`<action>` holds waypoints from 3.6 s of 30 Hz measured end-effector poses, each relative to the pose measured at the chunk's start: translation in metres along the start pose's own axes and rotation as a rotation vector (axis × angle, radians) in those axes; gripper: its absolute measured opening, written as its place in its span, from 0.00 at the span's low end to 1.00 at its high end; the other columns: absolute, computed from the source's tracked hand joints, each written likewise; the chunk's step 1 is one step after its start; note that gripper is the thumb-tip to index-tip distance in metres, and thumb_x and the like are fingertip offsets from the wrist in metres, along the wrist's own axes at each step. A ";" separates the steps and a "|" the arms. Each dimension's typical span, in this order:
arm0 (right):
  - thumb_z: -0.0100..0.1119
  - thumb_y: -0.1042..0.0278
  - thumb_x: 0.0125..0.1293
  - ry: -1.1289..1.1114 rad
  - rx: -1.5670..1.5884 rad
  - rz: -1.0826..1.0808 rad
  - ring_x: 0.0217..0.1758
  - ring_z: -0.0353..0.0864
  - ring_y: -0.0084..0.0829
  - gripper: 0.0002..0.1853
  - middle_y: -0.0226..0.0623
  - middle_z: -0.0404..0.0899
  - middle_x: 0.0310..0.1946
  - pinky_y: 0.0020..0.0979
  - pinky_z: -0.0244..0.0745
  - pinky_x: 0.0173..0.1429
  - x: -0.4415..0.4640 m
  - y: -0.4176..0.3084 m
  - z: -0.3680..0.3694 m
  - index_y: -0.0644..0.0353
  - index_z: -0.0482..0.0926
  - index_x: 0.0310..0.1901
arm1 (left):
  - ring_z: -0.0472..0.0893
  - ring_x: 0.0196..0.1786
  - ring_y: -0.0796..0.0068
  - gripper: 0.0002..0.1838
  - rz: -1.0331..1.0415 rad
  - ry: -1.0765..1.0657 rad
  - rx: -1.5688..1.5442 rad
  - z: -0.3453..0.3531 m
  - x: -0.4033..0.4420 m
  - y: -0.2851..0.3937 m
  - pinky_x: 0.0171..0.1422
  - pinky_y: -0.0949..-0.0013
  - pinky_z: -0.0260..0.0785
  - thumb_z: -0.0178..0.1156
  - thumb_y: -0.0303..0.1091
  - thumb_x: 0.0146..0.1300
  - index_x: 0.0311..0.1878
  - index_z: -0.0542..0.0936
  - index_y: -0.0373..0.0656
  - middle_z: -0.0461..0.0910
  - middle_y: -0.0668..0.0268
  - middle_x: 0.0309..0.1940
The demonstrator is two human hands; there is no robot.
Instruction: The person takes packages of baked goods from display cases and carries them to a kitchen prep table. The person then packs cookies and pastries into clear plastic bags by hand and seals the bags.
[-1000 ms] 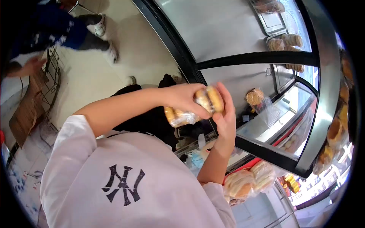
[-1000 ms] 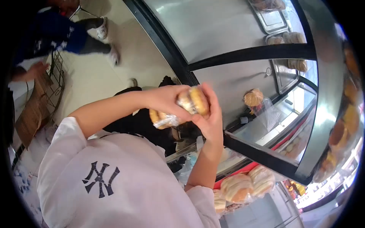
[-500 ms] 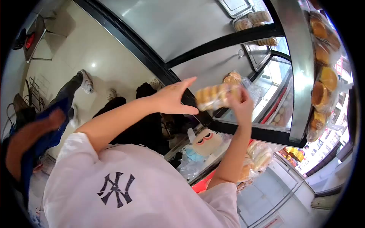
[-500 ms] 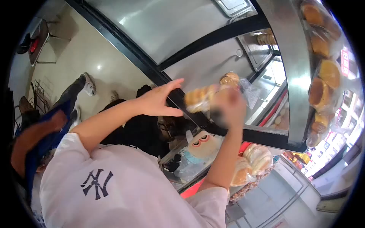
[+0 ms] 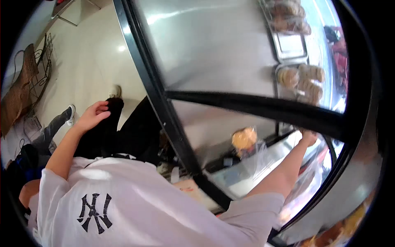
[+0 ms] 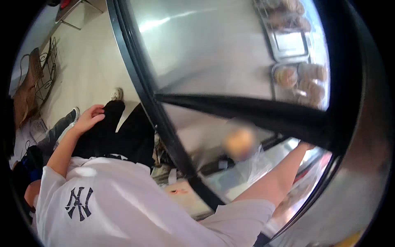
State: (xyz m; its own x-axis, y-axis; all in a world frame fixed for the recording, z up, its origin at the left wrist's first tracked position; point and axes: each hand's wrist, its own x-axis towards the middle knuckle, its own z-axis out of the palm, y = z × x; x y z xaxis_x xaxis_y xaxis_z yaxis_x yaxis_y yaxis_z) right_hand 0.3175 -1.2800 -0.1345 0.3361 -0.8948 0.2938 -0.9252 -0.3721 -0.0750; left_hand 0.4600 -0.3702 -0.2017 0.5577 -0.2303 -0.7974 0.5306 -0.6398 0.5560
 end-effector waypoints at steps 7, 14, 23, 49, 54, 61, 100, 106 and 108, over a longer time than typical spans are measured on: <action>0.74 0.47 0.49 0.046 0.099 0.103 0.45 0.83 0.40 0.32 0.46 0.84 0.43 0.36 0.76 0.55 0.008 -0.025 0.031 0.70 0.82 0.46 | 0.79 0.54 0.69 0.30 -0.139 0.075 0.070 -0.014 0.014 -0.031 0.61 0.66 0.70 0.63 0.40 0.64 0.66 0.70 0.39 0.79 0.56 0.52; 0.72 0.48 0.52 0.049 0.192 0.143 0.51 0.80 0.43 0.33 0.49 0.81 0.48 0.38 0.72 0.60 -0.002 -0.054 0.048 0.70 0.80 0.50 | 0.79 0.53 0.69 0.30 -0.054 0.085 0.115 -0.017 0.019 0.001 0.61 0.65 0.70 0.63 0.41 0.64 0.66 0.70 0.38 0.80 0.56 0.51; 0.70 0.49 0.55 0.059 0.176 0.109 0.57 0.76 0.48 0.34 0.52 0.78 0.54 0.40 0.67 0.65 -0.066 -0.085 0.027 0.71 0.77 0.55 | 0.79 0.54 0.67 0.30 -0.062 -0.025 0.253 -0.049 0.028 -0.010 0.63 0.65 0.70 0.63 0.43 0.65 0.65 0.71 0.37 0.81 0.55 0.51; 0.59 0.68 0.68 0.408 1.095 1.247 0.41 0.80 0.20 0.13 0.30 0.83 0.42 0.24 0.73 0.45 -1.001 -0.239 -0.446 0.62 0.79 0.52 | 0.78 0.56 0.73 0.23 0.535 -1.435 1.033 0.005 -0.086 0.046 0.59 0.67 0.69 0.57 0.38 0.70 0.66 0.71 0.43 0.78 0.63 0.58; 0.59 0.65 0.70 1.029 0.771 1.383 0.40 0.80 0.21 0.14 0.31 0.83 0.40 0.24 0.73 0.42 -1.129 -0.226 -0.536 0.63 0.79 0.52 | 0.78 0.55 0.73 0.20 0.333 -1.731 1.110 0.025 -0.232 -0.030 0.62 0.68 0.69 0.58 0.32 0.69 0.63 0.73 0.40 0.79 0.65 0.55; 0.49 0.63 0.73 1.374 0.668 1.239 0.40 0.80 0.27 0.13 0.35 0.81 0.35 0.30 0.77 0.49 -1.308 -0.094 -0.606 0.63 0.80 0.41 | 0.81 0.50 0.59 0.21 1.309 -2.367 0.796 0.023 -0.465 -0.167 0.53 0.60 0.74 0.65 0.30 0.57 0.55 0.77 0.42 0.80 0.57 0.48; 0.57 0.39 0.59 -0.424 0.748 1.603 0.66 0.72 0.43 0.44 0.45 0.65 0.70 0.44 0.63 0.71 -1.554 0.207 -0.356 0.56 0.60 0.72 | 0.77 0.59 0.58 0.33 0.987 -1.702 1.629 0.154 -0.550 -0.549 0.65 0.61 0.68 0.59 0.41 0.66 0.70 0.62 0.37 0.75 0.49 0.58; 0.62 0.40 0.54 -0.622 0.747 1.677 0.63 0.75 0.34 0.36 0.37 0.77 0.61 0.37 0.70 0.65 -1.547 0.216 -0.394 0.51 0.76 0.63 | 0.77 0.55 0.70 0.32 0.225 -1.478 1.161 0.157 -0.566 -0.559 0.60 0.67 0.70 0.59 0.39 0.67 0.70 0.61 0.38 0.75 0.55 0.56; 0.63 0.38 0.53 -0.573 0.573 1.477 0.57 0.78 0.35 0.34 0.41 0.78 0.58 0.35 0.76 0.56 -1.520 0.212 -0.445 0.54 0.81 0.56 | 0.77 0.53 0.73 0.31 0.216 -1.462 1.201 0.164 -0.566 -0.559 0.56 0.68 0.70 0.60 0.41 0.66 0.68 0.63 0.39 0.76 0.57 0.53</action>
State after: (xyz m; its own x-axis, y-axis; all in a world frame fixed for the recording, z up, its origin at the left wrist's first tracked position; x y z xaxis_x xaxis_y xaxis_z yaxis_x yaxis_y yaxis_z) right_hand -0.4680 0.1111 -0.1729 -0.5632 -0.4549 -0.6899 -0.3492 0.8877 -0.3002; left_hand -0.2573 -0.0029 -0.0993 -0.6958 -0.3052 -0.6501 -0.4831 -0.4709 0.7381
